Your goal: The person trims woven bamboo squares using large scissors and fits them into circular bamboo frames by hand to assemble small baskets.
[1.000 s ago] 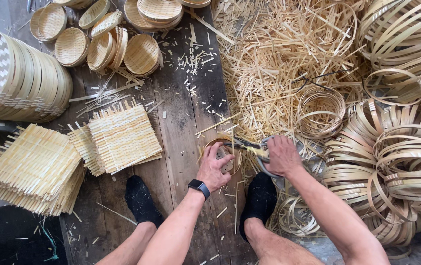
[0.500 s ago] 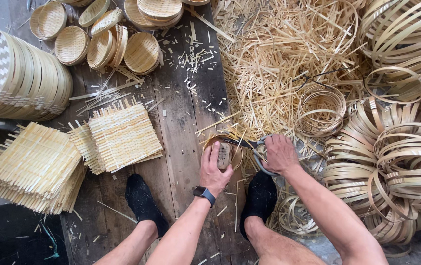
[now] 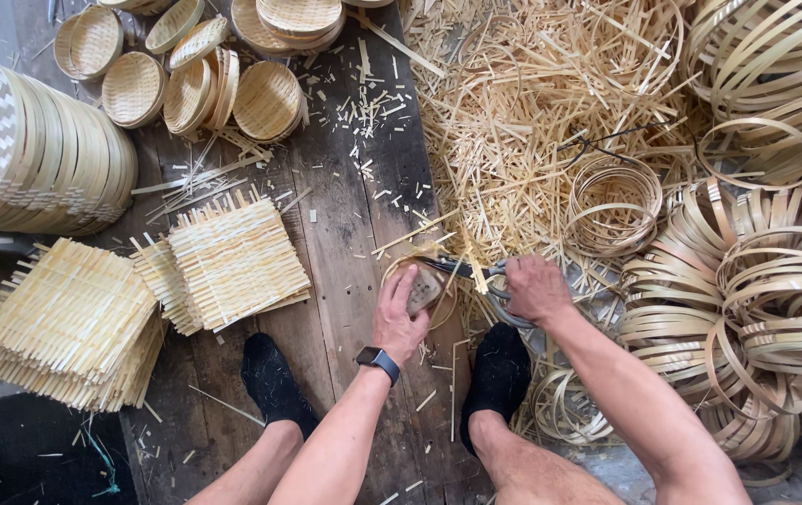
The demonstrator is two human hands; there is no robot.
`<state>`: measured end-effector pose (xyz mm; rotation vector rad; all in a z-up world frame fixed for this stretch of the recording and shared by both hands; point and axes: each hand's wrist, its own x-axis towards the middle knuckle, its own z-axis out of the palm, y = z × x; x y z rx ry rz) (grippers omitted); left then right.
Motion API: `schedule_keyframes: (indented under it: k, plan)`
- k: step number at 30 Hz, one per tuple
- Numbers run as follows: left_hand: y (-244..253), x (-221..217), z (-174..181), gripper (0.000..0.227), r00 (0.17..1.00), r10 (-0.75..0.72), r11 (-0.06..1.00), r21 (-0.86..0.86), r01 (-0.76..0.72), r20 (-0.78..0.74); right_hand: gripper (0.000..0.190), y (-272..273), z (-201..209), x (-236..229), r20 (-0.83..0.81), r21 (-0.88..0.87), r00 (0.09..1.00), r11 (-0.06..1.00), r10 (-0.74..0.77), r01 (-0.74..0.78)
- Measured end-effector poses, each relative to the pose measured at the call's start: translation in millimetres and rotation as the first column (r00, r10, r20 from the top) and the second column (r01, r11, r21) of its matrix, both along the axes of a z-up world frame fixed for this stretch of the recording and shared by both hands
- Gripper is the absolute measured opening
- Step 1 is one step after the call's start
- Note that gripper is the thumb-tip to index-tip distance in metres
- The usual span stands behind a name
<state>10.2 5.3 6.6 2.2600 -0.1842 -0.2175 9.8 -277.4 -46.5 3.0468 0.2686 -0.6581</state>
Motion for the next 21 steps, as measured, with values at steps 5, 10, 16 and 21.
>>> schedule_keyframes:
  k: [5, 10, 16, 21]
  plan:
    - [2, 1, -1, 0.080, 1.000, -0.015, 1.000, -0.004, 0.015, -0.009, 0.022, -10, 14, -5, -0.160, 0.054, 0.986, 0.997, -0.051, 0.061]
    - [1, 1, -1, 0.085, 0.989, -0.144, 0.989, 0.031, 0.143, 0.031, 0.032, 13, 21, 0, 0.121, 0.101, 0.992, 0.995, -0.018, 0.006]
    - [-15, -5, 15, 0.078, 0.997, 0.026, 0.989, 0.144, -0.015, -0.074, 0.026, -1, 32, -1, -0.213, 0.065, 0.974, 0.994, -0.073, 0.089]
    - [-20, -4, 18, 0.069, 0.990, -0.105, 0.982, 0.169, 0.087, 0.097, 0.040, 6, 24, 0, 0.268, 0.152, 0.963, 0.987, 0.013, -0.055]
